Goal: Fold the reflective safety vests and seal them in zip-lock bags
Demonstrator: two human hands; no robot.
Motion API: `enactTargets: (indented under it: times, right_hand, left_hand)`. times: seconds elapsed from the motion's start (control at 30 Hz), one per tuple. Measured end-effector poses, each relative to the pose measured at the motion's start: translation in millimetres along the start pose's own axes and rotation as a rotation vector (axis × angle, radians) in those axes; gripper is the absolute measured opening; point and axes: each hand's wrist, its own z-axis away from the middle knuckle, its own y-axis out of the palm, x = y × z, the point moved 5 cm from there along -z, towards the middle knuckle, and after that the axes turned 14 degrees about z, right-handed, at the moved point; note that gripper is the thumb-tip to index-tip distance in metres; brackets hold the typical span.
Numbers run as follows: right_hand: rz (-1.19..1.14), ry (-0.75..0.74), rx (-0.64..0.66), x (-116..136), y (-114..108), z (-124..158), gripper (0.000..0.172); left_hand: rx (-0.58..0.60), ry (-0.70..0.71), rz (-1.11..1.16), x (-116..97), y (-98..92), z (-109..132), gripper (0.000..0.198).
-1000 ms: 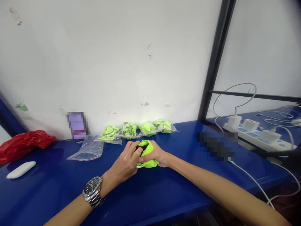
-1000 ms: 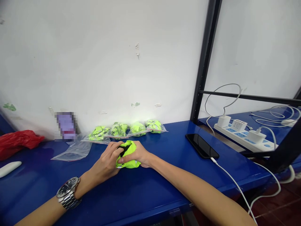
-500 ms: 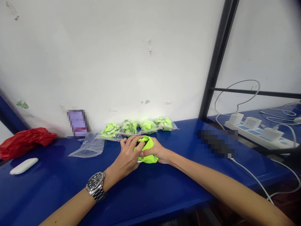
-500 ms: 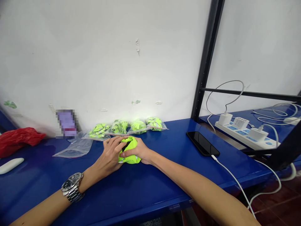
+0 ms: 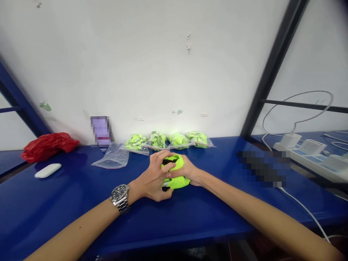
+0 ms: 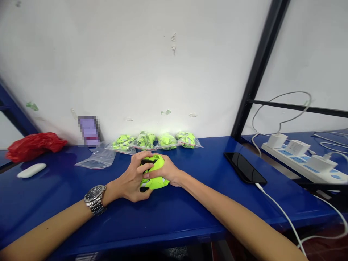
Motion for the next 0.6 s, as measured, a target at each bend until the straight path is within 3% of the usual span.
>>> enactTargets:
  times: [0.27, 0.43, 0.53, 0.6]
  right_hand:
    - [-0.048, -0.004, -0.173, -10.1, 1.2, -2.3, 0.046]
    - [-0.064, -0.014, -0.240, -12.1, 0.9, -4.9, 0.045]
    - [-0.066, -0.004, -0.295, -8.5, -5.4, -4.3, 0.045]
    - [-0.048, 0.032, -0.329, -5.6, -11.9, -2.1, 0.047]
  left_hand:
    - [-0.070, 0.016, -0.124, 4.6, -4.9, 2.1, 0.069]
    - [0.067, -0.041, -0.214, 0.6, -11.0, -0.9, 0.066]
    - [0.180, -0.114, -0.267, 0.1, -29.5, -0.3, 0.071]
    - [0.206, -0.239, -0.339, 11.4, -54.0, 8.3, 0.069]
